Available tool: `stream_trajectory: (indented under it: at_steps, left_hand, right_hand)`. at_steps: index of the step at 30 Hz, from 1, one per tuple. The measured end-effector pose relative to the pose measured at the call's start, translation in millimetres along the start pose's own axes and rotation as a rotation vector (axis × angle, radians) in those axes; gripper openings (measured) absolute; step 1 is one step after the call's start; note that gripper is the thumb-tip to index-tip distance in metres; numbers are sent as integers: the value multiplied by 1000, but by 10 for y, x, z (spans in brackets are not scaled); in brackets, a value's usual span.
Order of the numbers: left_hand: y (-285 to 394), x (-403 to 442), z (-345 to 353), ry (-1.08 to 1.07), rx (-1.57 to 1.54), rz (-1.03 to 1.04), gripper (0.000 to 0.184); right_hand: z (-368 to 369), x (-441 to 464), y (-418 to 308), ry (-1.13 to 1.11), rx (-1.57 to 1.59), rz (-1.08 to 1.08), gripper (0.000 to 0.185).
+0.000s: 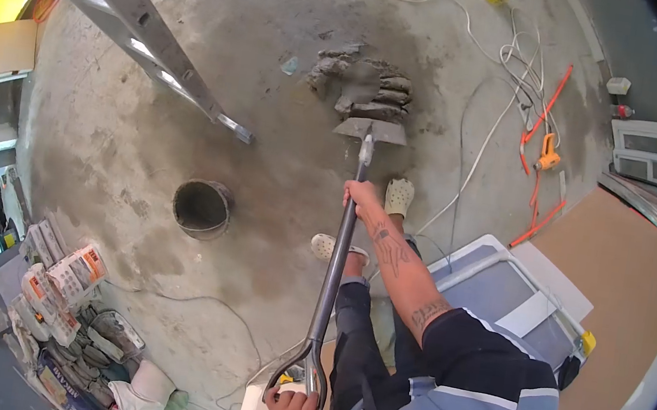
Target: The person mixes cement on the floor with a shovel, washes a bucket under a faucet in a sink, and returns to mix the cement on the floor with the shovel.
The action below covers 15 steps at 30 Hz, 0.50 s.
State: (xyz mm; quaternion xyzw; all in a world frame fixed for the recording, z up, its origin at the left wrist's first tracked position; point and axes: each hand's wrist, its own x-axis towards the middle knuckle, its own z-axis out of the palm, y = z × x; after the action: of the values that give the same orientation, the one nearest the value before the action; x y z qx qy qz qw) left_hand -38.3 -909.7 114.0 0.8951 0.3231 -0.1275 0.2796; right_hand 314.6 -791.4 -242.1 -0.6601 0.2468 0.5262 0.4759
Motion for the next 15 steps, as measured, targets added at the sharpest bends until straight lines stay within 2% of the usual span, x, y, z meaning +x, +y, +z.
stream_trajectory:
  at_steps: [2, 3, 4, 5, 6, 7, 8, 9, 10, 12, 13, 15]
  left_hand:
    - [11, -116, -325, 61, -218, -118, 15]
    - [18, -173, -384, 198, -306, -178, 11]
    - [27, -240, -409, 339, -396, -239, 17]
    - [35, -368, -452, 417, -496, -460, 12]
    - [-30, -442, -492, 418, -424, -510, 20]
    - [-6, -383, -542, 537, -768, -798, 21]
    - [9, -281, -557, 648, -1120, -1082, 22]
    - [-74, -165, -553, 745, -1195, -1105, 28]
    - [-145, -124, -520, 751, -1199, -1118, 28]
    - [-269, -35, -417, 1003, -1407, -1380, 29]
    - [-329, 0, -398, 999, -1361, -1457, 30]
    - [-451, 80, -333, 1027, -1269, -1606, 32]
  right_hand:
    - [263, -284, 16, -21, 30, -46, 11]
    - [403, -405, 17, -149, 177, 42, 12]
    - [535, -486, 16, -280, 322, 127, 14]
    - [650, -412, 93, -283, 314, 121, 14]
    - [794, -323, 188, -367, 454, 273, 15]
    - [946, -192, 311, -453, 588, 431, 16]
    - [1081, -115, 450, -461, 575, 436, 16]
    - [1173, -63, 651, -432, 527, 443, 15]
    - [1235, -1, 870, -398, 478, 449, 14]
    - [1320, 195, 1397, -399, 410, 525, 10]
    - [1334, 154, 1565, -393, 403, 544, 10]
    - [1454, 97, 1752, -268, 48, 463, 7]
